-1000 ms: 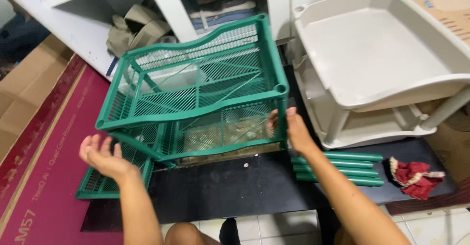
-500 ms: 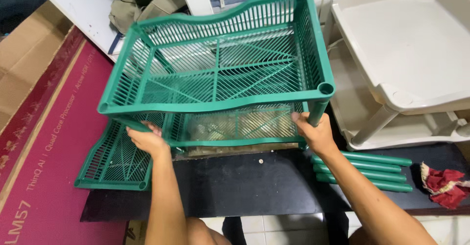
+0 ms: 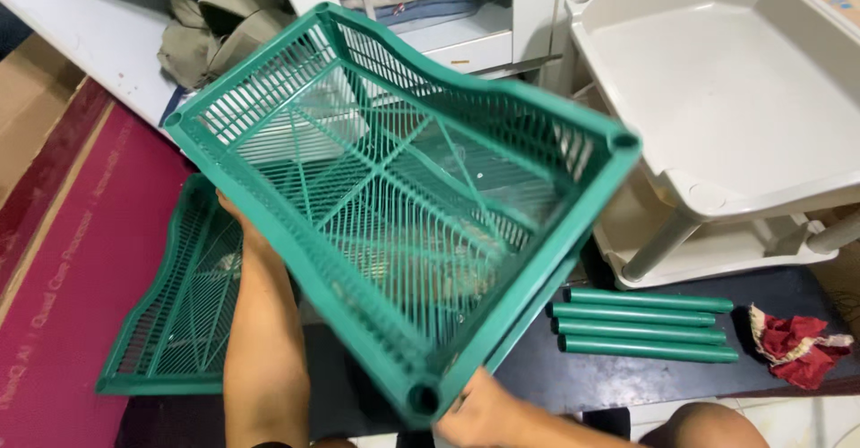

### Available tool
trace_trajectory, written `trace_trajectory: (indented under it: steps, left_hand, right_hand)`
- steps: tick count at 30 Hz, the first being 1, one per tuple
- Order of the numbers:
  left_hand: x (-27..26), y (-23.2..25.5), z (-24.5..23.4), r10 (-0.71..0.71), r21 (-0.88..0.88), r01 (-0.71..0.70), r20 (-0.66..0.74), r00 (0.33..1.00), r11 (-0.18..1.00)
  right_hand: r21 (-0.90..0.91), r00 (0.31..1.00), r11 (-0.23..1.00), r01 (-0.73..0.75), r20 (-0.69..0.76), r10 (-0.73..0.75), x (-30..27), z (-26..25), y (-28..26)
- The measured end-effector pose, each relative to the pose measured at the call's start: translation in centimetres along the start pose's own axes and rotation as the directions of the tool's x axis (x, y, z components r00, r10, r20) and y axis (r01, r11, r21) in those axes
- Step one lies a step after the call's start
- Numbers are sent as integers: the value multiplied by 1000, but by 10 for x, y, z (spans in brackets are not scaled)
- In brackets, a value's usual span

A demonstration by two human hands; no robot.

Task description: The person wipes green plastic furniture parts with a red cloth, then inserts green plastic poles into the corners of the parts to assemble a two-tiered rack. The person handles the parts one at a time and secures the poles into place.

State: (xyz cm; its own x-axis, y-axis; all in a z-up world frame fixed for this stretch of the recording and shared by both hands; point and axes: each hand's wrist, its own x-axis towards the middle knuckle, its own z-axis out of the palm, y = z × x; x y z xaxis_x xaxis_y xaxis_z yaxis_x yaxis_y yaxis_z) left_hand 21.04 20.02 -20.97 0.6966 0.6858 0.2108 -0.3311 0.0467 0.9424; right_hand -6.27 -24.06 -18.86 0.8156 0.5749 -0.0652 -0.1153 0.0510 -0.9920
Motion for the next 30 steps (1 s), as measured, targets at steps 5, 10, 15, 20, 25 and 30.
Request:
trace_trajectory:
  steps: [5,10,15,20,25,30]
  left_hand:
    - [12,-24,24,-60,36,57,86,994,998]
    - [18,-41,38,-68,24,65,124,990,998]
    - [15,-3,39,47,-30,-45,50,998,999]
    - [-95,63,15,181,42,-180,-11,983,983]
    - [-280,97,-9,110,-25,-108,224,968,994]
    - [-383,115,11,157,-199,-109,243,957,974]
  right_hand:
    - [59,974,977,207,83,-211,21,24,29]
    - [67,951,958,280,113,-286,45,28,43]
    - [-69,918,924,375,167,-360,54,23,26]
    - [-394,781,686,611,161,-604,41,-43,-10]
    - [-438,721,735,517,-241,-650,14,-126,-27]
    - [-193,638,849,492,-583,-503,13,-170,-30]
